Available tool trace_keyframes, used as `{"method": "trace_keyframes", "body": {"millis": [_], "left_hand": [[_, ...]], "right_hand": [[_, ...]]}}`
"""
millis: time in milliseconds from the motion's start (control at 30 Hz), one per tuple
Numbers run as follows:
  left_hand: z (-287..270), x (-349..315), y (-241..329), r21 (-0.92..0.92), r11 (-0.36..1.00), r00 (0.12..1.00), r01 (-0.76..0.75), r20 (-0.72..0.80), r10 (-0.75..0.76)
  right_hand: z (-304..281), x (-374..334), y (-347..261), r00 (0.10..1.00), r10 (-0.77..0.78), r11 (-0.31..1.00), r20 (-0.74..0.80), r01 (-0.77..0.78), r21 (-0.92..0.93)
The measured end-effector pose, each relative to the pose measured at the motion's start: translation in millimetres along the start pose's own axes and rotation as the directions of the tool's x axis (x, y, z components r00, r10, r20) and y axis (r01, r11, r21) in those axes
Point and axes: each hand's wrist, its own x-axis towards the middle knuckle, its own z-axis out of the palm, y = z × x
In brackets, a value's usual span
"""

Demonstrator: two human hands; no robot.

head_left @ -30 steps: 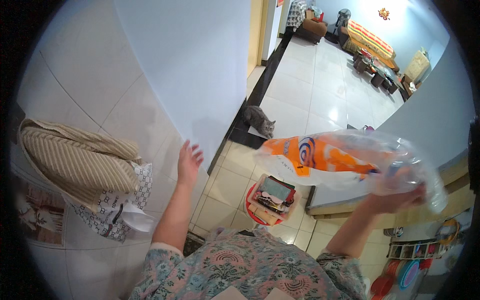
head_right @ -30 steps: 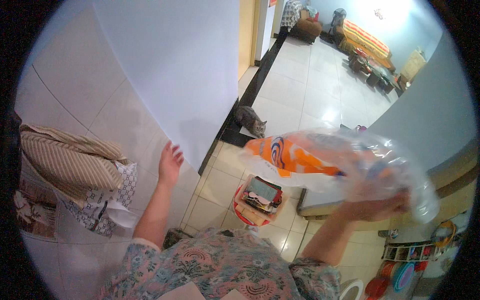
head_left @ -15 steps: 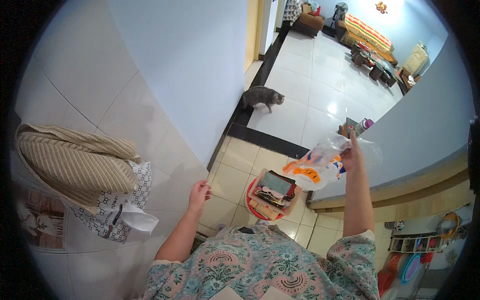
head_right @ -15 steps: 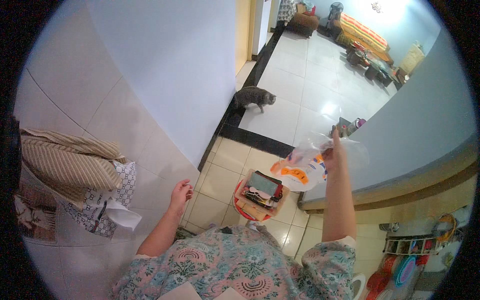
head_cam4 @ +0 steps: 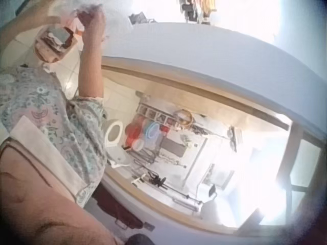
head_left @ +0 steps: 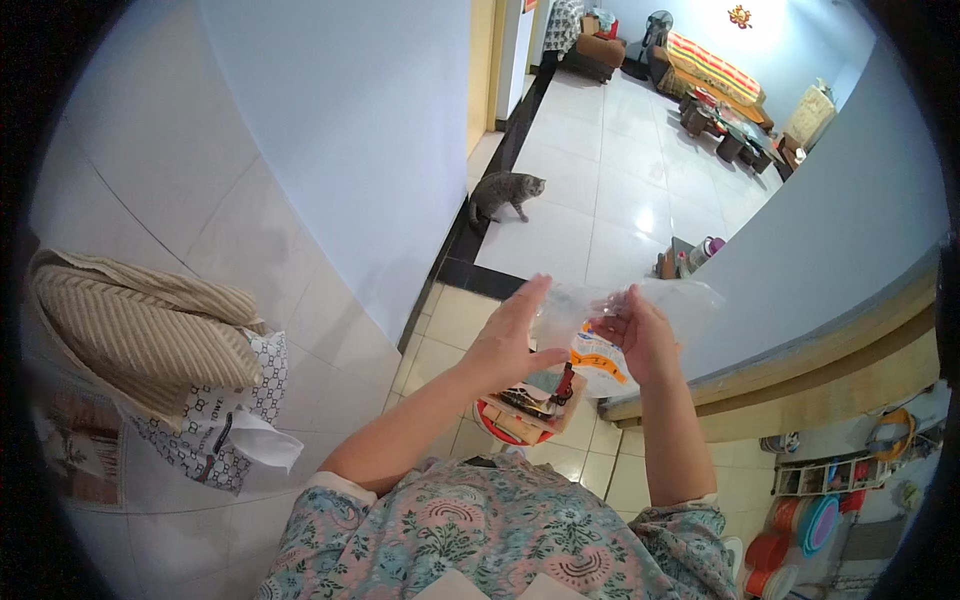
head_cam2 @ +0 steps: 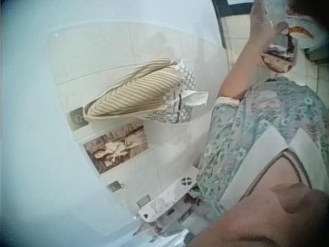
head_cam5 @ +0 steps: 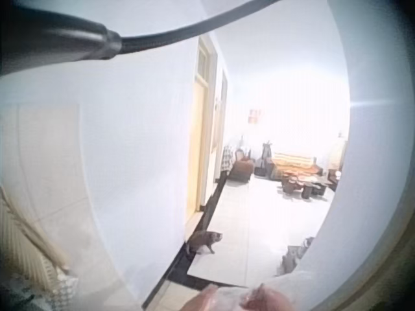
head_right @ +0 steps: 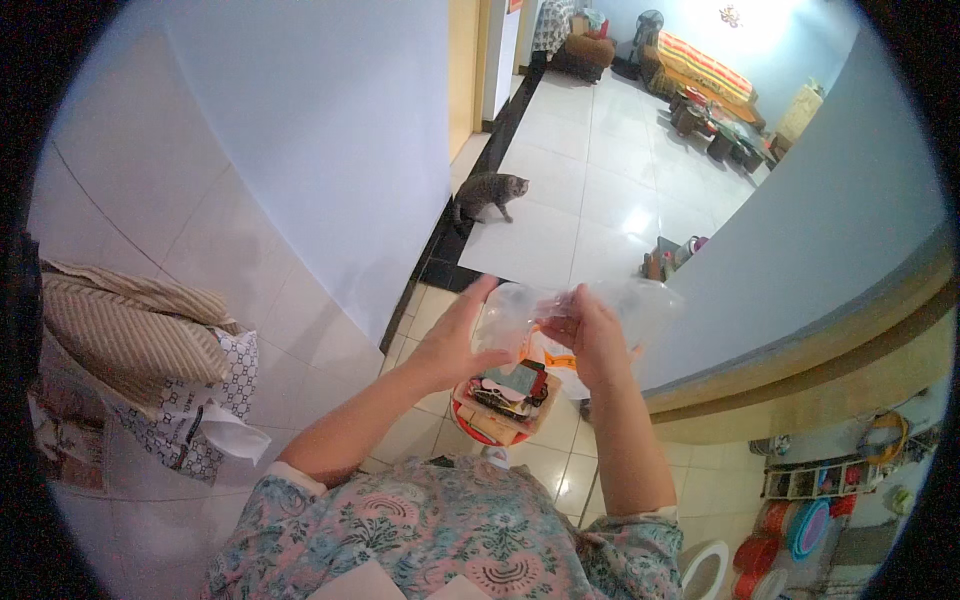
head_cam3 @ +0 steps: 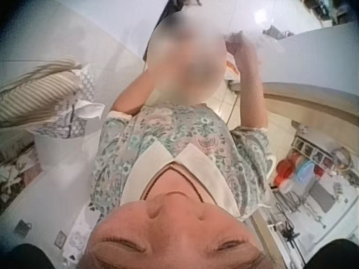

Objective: The person organizes bathroom supplies by placing toilet paper rolls into a hanging mesh bag and folding a plastic package of tissues. They also handle a purple cloth and a small white tube, moving items around the sink and floor area.

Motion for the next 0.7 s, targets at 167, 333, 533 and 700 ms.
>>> {"method": "trace_keyframes", "body": {"millis": [167,333,533,700], "left_hand": [[10,0,-3,0.314,0.928,0.98,-0.199,0.048,0.194],[-6,6,-12,0.454,0.878,0.983,-0.151,-0.025,0.182],[-56,8,-13,0.183,0.967,0.954,-0.179,-0.207,0.216],[-57,-13,-23,-0.008,0.995,0.984,-0.101,-0.147,0.099]], "right_hand": [[-7,-30,1,1.0,0.006,0.998,-0.019,-0.007,-0.067],[-28,-51,20,0.952,-0.3,0.924,-0.064,0.273,-0.268],[-104,-73,82,0.208,-0.943,-0.183,0.26,0.329,-0.926],[-112,-50,129,0.765,-0.629,0.35,0.136,0.436,-0.829]]}}
